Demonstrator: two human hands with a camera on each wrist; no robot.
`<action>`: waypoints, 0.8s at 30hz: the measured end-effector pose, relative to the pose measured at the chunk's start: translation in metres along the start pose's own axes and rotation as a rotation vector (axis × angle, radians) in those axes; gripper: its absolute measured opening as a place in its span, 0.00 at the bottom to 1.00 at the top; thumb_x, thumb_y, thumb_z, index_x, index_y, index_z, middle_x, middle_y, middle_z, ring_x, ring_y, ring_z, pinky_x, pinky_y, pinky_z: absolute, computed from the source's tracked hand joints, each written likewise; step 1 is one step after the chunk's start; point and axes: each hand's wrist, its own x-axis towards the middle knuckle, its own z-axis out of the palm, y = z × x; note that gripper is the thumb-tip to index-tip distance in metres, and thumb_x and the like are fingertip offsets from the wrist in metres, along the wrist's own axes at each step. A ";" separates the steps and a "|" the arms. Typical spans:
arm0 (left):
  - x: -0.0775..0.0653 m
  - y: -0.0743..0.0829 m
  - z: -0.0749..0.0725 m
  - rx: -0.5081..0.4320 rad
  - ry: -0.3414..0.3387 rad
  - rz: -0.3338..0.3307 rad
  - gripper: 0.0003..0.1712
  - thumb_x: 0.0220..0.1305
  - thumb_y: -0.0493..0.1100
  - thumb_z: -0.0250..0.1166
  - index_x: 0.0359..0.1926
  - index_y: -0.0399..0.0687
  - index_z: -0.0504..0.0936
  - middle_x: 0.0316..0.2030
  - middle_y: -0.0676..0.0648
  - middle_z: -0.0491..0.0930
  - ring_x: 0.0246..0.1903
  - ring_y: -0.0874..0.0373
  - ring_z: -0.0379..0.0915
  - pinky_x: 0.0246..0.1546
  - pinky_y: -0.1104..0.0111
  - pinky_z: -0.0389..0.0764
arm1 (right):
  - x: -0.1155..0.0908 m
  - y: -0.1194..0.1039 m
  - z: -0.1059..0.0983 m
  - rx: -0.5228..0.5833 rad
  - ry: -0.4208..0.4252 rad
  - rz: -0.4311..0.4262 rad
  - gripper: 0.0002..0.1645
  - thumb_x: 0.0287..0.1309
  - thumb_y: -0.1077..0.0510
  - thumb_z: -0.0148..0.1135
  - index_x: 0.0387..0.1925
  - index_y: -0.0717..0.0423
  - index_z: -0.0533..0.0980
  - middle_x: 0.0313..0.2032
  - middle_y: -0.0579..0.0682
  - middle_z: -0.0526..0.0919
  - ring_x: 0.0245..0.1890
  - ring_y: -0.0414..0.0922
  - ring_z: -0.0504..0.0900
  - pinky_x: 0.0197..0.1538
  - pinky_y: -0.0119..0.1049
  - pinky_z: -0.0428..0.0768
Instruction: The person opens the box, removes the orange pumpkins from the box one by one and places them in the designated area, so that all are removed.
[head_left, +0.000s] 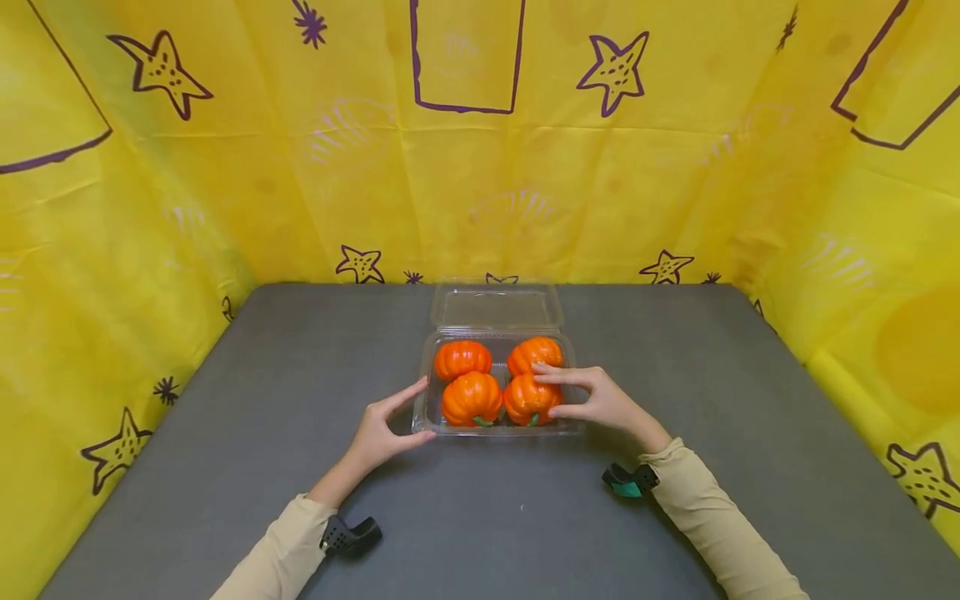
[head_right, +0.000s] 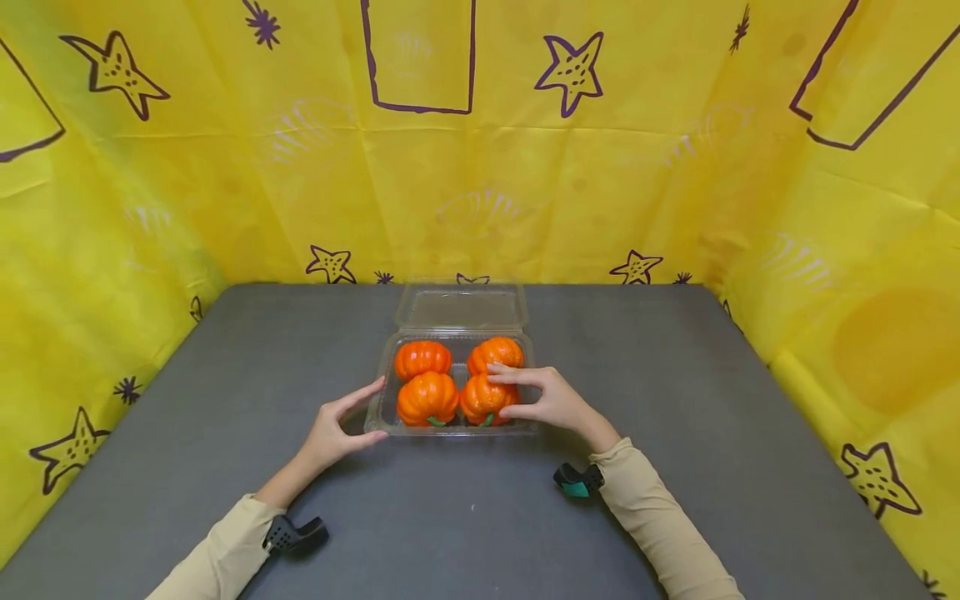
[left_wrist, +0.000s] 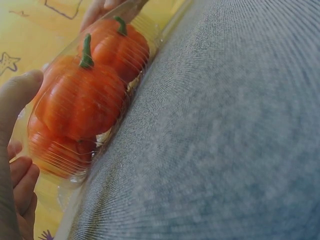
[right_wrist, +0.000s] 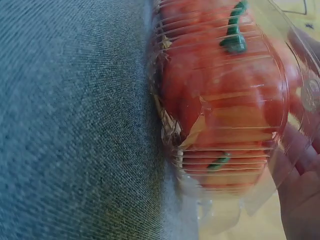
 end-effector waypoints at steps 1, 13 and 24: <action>0.000 0.000 0.000 -0.002 0.000 0.000 0.37 0.32 0.24 0.73 0.49 0.19 0.69 0.48 0.27 0.70 0.49 0.37 0.66 0.53 0.71 0.65 | 0.000 0.000 0.000 -0.018 0.000 -0.017 0.27 0.36 0.73 0.69 0.44 0.73 0.74 0.49 0.68 0.72 0.53 0.56 0.70 0.55 0.31 0.66; 0.002 -0.001 -0.002 0.004 -0.002 0.016 0.38 0.31 0.24 0.73 0.49 0.18 0.69 0.48 0.27 0.70 0.49 0.37 0.67 0.53 0.70 0.65 | -0.004 0.032 0.000 -0.146 -0.069 -0.085 0.30 0.38 0.71 0.69 0.50 0.67 0.73 0.54 0.63 0.70 0.55 0.55 0.68 0.56 0.31 0.65; 0.000 -0.004 0.001 0.000 -0.007 -0.008 0.38 0.32 0.25 0.73 0.50 0.19 0.69 0.49 0.28 0.70 0.50 0.38 0.66 0.53 0.71 0.64 | -0.007 0.031 -0.001 -0.256 -0.133 -0.063 0.40 0.38 0.68 0.71 0.57 0.55 0.69 0.58 0.56 0.67 0.58 0.47 0.65 0.53 0.37 0.69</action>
